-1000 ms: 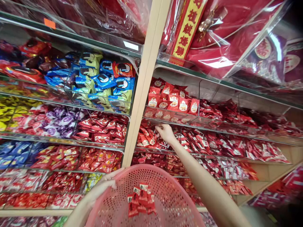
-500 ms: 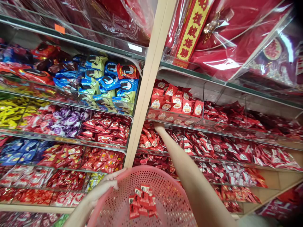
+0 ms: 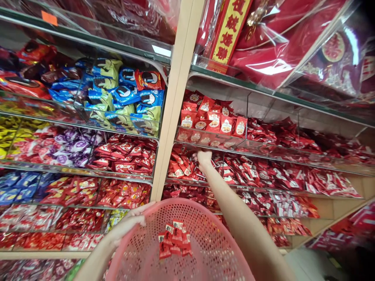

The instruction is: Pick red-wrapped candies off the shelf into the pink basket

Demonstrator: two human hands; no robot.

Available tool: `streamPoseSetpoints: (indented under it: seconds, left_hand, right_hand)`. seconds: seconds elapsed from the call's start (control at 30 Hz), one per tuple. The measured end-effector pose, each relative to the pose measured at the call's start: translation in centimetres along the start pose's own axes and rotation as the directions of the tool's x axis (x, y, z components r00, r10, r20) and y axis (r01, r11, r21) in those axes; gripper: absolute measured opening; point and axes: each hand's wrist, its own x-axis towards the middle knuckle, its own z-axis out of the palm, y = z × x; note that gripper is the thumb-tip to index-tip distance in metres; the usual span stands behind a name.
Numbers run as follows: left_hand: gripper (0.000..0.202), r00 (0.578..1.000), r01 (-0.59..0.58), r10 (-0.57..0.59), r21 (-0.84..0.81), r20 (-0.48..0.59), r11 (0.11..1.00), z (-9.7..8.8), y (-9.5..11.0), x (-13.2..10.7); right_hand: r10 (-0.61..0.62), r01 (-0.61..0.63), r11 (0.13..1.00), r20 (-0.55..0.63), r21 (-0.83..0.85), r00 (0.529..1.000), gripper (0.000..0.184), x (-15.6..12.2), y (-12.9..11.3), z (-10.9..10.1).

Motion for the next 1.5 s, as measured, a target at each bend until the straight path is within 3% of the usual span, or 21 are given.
streamPoseSetpoints:
  seconds: [0.13, 0.27, 0.43, 0.6, 0.73, 0.87, 1.0, 1.07, 1.17, 1.5]
  left_hand:
    - [0.079, 0.999, 0.040, -0.040, -0.006, 0.007, 0.999, 0.0, 0.2, 0.2]
    - [0.077, 0.998, 0.053, -0.053, -0.005, 0.019, 0.999, 0.0, 0.4, 0.2]
    - [0.074, 0.999, 0.046, -0.046, 0.005, 0.013, 0.999, 0.3, 0.5, 0.1]
    - [0.081, 0.998, 0.060, -0.060, -0.053, 0.011, 0.997, 0.3, 0.0, 0.0]
    - [0.084, 0.999, 0.048, -0.048, -0.056, -0.005, 0.997, 0.3, -0.1, -0.2]
    - [0.083, 0.999, 0.042, -0.043, -0.013, -0.025, 0.999, 0.4, 0.2, -0.2]
    - [0.081, 0.999, 0.030, -0.030, -0.006, -0.013, 1.000, 0.3, 0.1, -0.1]
    - [0.082, 0.999, 0.032, -0.032, -0.005, -0.015, 0.999, 0.2, 0.0, 0.0]
    - [0.084, 0.999, 0.036, -0.036, -0.029, -0.006, 0.999, 0.3, -0.1, -0.1]
    - [0.081, 0.999, 0.042, -0.043, -0.053, -0.007, 0.998, 0.2, 0.0, -0.5]
  right_hand:
    - [0.055, -0.054, 0.997, -0.023, 0.059, 0.998, 0.008, -3.7, -0.3, -2.9]
    - [-0.013, 0.012, 0.997, 0.014, 0.082, 1.000, 0.019, -9.1, -0.3, -6.2]
    - [0.017, 0.023, 0.988, 0.259, -0.150, 0.966, 0.025, -14.9, 1.9, -8.9]
    - [0.216, -0.063, 0.951, 0.503, -0.303, 0.837, 0.024, -16.6, 6.4, -8.9]
    - [0.310, -0.019, 0.898, 0.602, -0.440, 0.736, 0.019, -15.8, 8.9, -8.8]
    - [0.476, 0.054, 0.768, 0.625, -0.638, 0.619, 0.019, -14.6, 9.7, -10.0]
    - [0.669, 0.050, 0.640, 0.588, -0.767, 0.455, 0.018, -14.0, 10.5, -11.6]
    - [0.715, 0.052, 0.602, 0.567, -0.797, 0.408, 0.019, -14.0, 10.9, -12.1]
    - [0.751, 0.048, 0.558, 0.529, -0.829, 0.395, 0.019, -14.2, 11.3, -12.3]
    - [0.750, 0.040, 0.502, 0.458, -0.864, 0.477, 0.016, -13.6, 12.7, -10.9]
